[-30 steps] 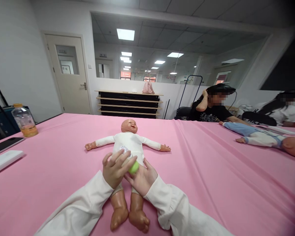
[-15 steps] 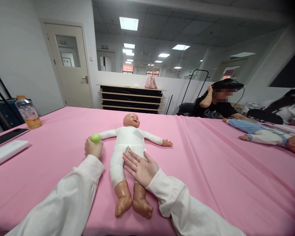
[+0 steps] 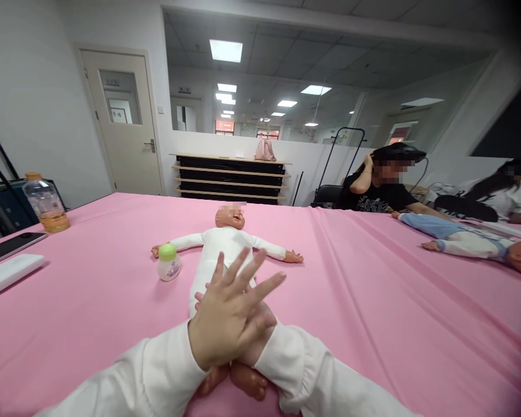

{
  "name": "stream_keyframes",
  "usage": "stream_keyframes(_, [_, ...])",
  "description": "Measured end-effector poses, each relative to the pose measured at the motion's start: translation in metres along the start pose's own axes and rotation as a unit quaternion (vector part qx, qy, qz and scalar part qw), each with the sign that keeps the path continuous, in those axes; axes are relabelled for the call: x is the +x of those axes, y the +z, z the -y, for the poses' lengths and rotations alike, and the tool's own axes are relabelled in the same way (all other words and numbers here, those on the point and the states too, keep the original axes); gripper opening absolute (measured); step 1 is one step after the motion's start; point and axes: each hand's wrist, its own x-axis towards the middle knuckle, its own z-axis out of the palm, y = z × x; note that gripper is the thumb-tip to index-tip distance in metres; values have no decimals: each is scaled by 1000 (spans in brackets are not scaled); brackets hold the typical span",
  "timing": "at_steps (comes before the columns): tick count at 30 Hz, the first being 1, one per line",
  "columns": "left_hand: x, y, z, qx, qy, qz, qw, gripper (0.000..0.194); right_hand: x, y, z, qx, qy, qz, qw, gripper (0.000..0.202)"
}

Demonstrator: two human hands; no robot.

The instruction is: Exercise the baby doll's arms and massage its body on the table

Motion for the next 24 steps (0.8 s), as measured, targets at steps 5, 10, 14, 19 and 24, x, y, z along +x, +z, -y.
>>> stream_keyframes(5, [-2, 4, -11, 47, 29, 30, 998, 60, 4, 43, 8, 108, -150, -238, 953, 65])
stream_keyframes(10, [4, 10, -15, 39, 67, 9, 997, 64, 17, 58, 26, 208, -289, -351, 866, 73])
stream_keyframes(14, [8, 13, -17, 50, 51, 29, 997, 63, 23, 63, 30, 255, -329, -372, 830, 73])
stream_keyframes(19, [16, 12, -22, 41, 106, 24, 993, 67, 12, 45, 31, 210, -297, -374, 853, 65])
stream_keyframes(24, [20, 20, -25, 36, 87, 19, 995, 68, 2, -17, 31, 0, -65, -2, 998, 63])
